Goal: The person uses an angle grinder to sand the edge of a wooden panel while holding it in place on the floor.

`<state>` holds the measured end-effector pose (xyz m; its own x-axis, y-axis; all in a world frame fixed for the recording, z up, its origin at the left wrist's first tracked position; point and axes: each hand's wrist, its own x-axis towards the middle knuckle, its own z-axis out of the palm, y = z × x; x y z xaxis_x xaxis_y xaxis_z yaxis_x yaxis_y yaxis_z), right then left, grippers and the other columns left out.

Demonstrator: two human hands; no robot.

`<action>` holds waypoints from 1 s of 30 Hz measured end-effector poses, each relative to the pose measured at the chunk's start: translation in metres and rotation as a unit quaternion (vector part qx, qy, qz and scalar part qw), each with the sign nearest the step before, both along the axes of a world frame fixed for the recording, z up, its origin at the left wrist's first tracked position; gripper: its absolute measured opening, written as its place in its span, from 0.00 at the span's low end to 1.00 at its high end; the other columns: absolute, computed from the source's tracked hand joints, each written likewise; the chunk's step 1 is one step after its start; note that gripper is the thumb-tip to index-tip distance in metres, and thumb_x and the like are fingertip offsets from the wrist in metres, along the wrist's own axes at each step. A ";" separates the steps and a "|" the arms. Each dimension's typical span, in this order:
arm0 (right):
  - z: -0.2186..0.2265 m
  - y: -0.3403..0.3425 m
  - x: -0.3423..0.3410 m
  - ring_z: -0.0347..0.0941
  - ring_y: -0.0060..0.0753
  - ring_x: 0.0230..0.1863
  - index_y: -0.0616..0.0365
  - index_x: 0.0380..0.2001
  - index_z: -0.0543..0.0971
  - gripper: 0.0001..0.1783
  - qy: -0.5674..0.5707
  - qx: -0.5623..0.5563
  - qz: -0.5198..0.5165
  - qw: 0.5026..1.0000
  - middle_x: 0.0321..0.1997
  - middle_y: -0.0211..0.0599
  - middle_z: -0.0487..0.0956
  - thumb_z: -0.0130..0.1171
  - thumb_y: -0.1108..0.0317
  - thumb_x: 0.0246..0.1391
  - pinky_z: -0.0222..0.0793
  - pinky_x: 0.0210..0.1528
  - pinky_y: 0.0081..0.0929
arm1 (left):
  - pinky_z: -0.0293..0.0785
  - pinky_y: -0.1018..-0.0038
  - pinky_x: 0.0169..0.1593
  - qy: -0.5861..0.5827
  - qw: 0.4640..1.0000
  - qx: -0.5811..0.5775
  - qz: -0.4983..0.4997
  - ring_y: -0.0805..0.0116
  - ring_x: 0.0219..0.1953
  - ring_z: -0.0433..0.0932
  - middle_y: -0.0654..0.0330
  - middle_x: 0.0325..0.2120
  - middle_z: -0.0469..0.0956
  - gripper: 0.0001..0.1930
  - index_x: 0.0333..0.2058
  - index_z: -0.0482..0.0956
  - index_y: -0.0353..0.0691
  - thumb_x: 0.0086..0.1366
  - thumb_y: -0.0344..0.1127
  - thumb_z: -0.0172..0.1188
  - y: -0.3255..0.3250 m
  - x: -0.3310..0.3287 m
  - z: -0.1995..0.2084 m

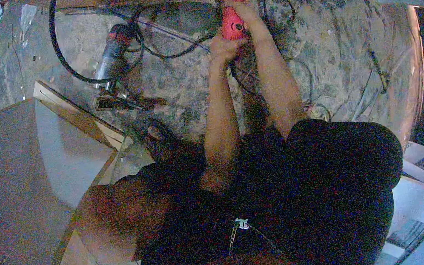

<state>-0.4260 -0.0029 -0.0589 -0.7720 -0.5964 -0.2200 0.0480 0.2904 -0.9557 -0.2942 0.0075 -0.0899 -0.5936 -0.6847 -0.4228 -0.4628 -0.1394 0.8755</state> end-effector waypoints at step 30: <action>0.002 -0.002 0.006 0.75 0.34 0.35 0.64 0.40 0.72 0.32 -0.006 0.015 -0.023 1.000 0.37 0.40 0.77 0.73 0.67 0.25 0.74 0.36 0.33 | 0.73 0.67 0.43 0.013 1.000 0.021 0.013 0.56 0.37 0.79 0.54 0.35 0.80 0.34 0.43 0.74 0.41 0.34 0.45 0.72 0.000 0.006 0.002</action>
